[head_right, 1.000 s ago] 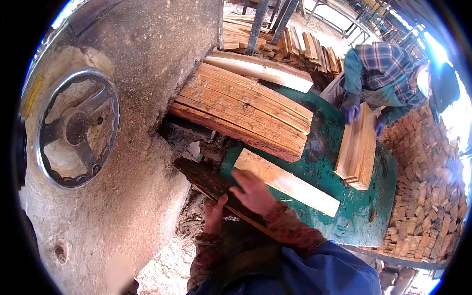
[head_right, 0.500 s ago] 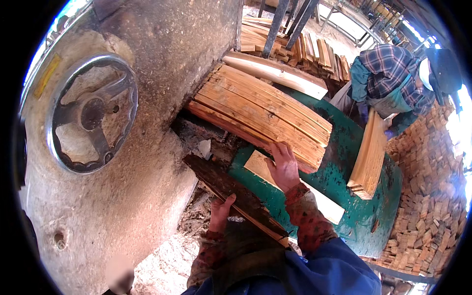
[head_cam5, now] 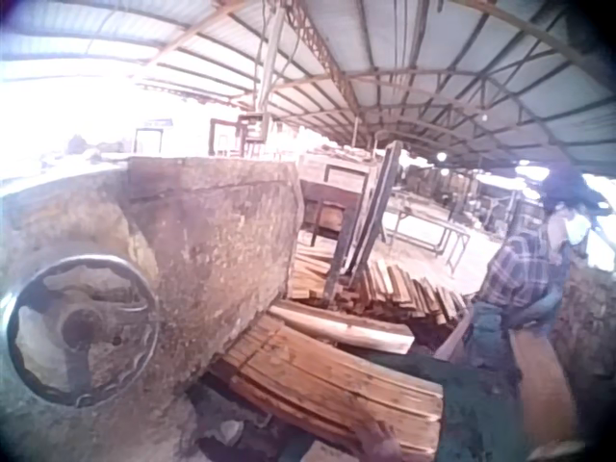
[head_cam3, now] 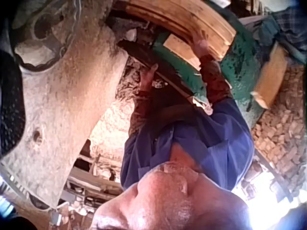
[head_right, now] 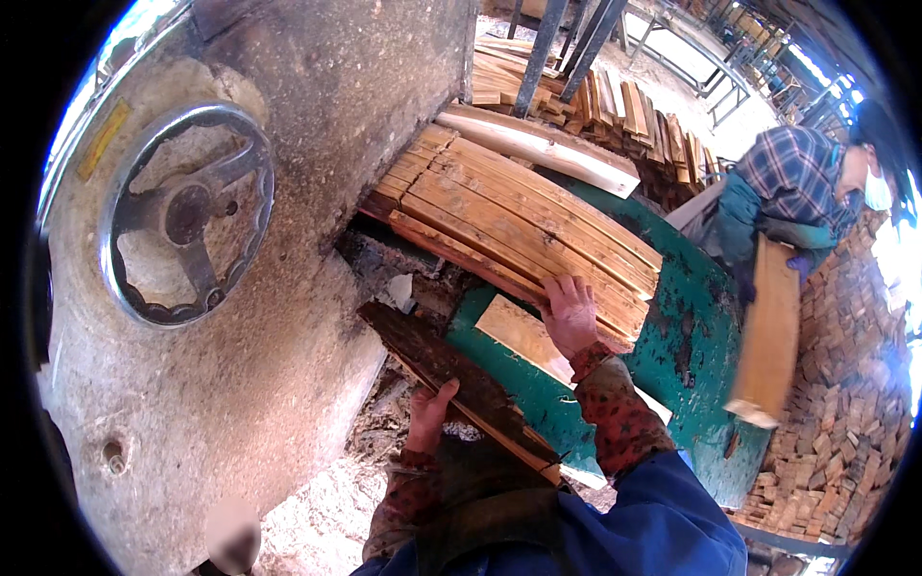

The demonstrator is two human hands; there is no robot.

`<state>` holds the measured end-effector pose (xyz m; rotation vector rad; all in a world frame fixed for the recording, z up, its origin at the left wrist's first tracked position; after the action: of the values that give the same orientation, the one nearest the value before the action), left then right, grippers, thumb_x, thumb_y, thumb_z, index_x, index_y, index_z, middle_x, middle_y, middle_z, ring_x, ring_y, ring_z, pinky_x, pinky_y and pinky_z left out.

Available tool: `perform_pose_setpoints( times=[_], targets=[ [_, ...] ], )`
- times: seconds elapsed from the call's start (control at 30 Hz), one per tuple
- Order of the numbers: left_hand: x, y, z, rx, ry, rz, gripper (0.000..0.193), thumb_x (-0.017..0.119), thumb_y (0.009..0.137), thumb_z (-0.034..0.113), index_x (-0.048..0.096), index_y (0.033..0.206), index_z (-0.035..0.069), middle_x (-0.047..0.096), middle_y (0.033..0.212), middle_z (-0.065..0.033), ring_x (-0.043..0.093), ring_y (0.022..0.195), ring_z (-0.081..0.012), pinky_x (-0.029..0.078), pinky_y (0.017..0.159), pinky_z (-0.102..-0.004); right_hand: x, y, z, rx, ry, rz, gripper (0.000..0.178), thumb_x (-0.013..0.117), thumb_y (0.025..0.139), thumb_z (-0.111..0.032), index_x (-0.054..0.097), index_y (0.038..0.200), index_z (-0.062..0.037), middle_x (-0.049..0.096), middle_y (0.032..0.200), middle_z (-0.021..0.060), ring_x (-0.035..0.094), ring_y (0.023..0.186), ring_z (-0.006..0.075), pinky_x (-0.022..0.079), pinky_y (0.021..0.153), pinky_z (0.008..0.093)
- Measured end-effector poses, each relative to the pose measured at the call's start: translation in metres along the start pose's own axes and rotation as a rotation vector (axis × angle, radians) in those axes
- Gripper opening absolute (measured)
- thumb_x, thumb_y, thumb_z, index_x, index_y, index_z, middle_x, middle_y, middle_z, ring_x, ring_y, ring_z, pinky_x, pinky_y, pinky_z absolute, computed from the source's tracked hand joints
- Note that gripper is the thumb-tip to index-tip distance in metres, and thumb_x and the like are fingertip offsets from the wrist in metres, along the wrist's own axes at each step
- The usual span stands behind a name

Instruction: The person picks up processed wooden planks from a pile on the floor and carries them to a green conveyor belt. They place the planks onto the belt, stacking them in a neat pile alongside other planks already there. The person repeats this process, moving planks from the floor to the conveyor belt.

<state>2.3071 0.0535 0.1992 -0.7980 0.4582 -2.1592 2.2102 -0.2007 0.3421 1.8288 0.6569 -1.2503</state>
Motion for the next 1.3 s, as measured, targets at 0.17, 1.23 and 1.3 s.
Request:
perform_pose_setpoints(
  times=[0.17, 1.23, 1.3],
  targets=[
    [0.007, -0.007, 0.013, -0.041, -0.035, 0.006, 0.024, 0.072, 0.086, 0.016, 0.069, 0.104, 0.001, 0.068, 0.095, -0.0027, 0.064, 0.081, -0.0118, 0.054, 0.068, -0.028, -0.004, -0.006, 0.014, -0.005, 0.067, -0.017, 0.039, 0.071, 0.074, -0.012, 0.057, 0.11, -0.0063, 0.052, 0.105, 0.0133, 0.05, 0.102, 0.0369, 0.043, 0.085, 0.0481],
    [0.012, -0.021, 0.017, 0.012, 0.004, -0.045, 0.033, 0.062, 0.095, 0.025, 0.06, 0.112, -0.003, 0.066, 0.1, -0.0101, 0.067, 0.082, -0.0171, 0.058, 0.067, -0.0322, -0.004, -0.098, -0.092, 0.15, 0.503, -0.262, 0.03, 0.068, 0.074, -0.007, 0.057, 0.101, -0.005, 0.053, 0.103, 0.0152, 0.053, 0.099, 0.0362, 0.046, 0.083, 0.0434],
    [0.005, -0.018, 0.011, -0.027, -0.014, -0.072, 0.037, 0.061, 0.096, 0.027, 0.059, 0.116, -0.003, 0.066, 0.106, -0.011, 0.067, 0.087, -0.0185, 0.057, 0.073, -0.0339, -0.003, -0.102, -0.094, 0.067, 0.535, -0.239, 0.031, 0.072, 0.073, -0.008, 0.058, 0.1, -0.006, 0.053, 0.11, 0.0142, 0.051, 0.106, 0.0354, 0.044, 0.089, 0.0435]
  ],
)
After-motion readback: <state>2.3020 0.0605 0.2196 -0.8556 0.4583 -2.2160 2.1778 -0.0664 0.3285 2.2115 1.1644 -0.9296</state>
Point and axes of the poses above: each hand's wrist, its own y-axis towards the middle knuckle, its own x-axis out of the palm, z = x × y, the point moved 4 cm from there along y, towards the middle knuckle
